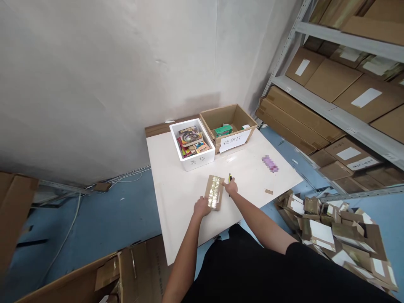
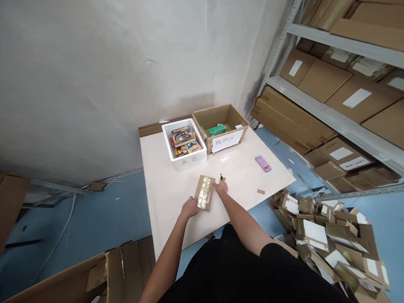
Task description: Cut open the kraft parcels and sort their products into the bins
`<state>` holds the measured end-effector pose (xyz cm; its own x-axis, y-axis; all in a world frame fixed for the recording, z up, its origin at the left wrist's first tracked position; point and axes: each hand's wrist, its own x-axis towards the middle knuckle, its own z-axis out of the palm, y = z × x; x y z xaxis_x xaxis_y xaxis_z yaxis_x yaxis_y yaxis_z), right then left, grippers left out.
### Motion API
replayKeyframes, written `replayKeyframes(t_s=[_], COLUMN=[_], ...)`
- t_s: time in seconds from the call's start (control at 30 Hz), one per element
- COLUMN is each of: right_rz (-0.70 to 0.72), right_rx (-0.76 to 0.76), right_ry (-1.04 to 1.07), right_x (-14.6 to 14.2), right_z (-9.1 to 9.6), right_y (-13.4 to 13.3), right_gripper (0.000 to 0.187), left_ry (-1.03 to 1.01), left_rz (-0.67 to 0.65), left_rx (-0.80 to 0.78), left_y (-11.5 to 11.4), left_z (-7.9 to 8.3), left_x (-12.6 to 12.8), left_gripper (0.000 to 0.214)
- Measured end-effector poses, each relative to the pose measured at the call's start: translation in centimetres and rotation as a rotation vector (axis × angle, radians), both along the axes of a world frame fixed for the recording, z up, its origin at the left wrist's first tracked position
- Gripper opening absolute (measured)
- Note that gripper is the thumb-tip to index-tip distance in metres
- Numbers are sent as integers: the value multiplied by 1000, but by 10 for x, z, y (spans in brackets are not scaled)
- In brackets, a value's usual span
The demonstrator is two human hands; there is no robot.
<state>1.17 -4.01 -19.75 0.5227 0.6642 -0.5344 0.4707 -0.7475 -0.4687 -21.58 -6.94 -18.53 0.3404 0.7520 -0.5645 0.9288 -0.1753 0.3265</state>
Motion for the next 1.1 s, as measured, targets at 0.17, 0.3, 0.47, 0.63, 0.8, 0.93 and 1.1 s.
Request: replayKeyframes(t_s=[0.17, 0.3, 0.47, 0.63, 0.8, 0.93, 1.1], right_rz=[63, 44, 103, 126, 67, 118, 264], right_rx=[155, 125, 10, -17, -18, -10, 97], right_ry=[-32, -87, -63, -26, -109, -131, -104], right_x=[20, 28, 21, 22, 37, 33, 21], right_z=[8, 0, -17, -14, -2, -1, -4], right_y=[-5, -62, -128, -123, -72, -30, -3], right_gripper=[48, 44, 45, 46, 53, 59, 47], left_ry=[-115, -274, -272, -149, -19, 37, -29], left_rz=[-33, -123, -360, -250, -46, 8, 53], left_rx=[-17, 126, 171, 196, 295, 364, 402], left_y=[-22, -19, 2, 0, -24, -46, -51], left_z=[1, -1, -14, -25, -24, -22, -20], left_x=[13, 30, 47, 57, 71, 64, 46], left_gripper=[51, 64, 93, 95, 79, 65, 49])
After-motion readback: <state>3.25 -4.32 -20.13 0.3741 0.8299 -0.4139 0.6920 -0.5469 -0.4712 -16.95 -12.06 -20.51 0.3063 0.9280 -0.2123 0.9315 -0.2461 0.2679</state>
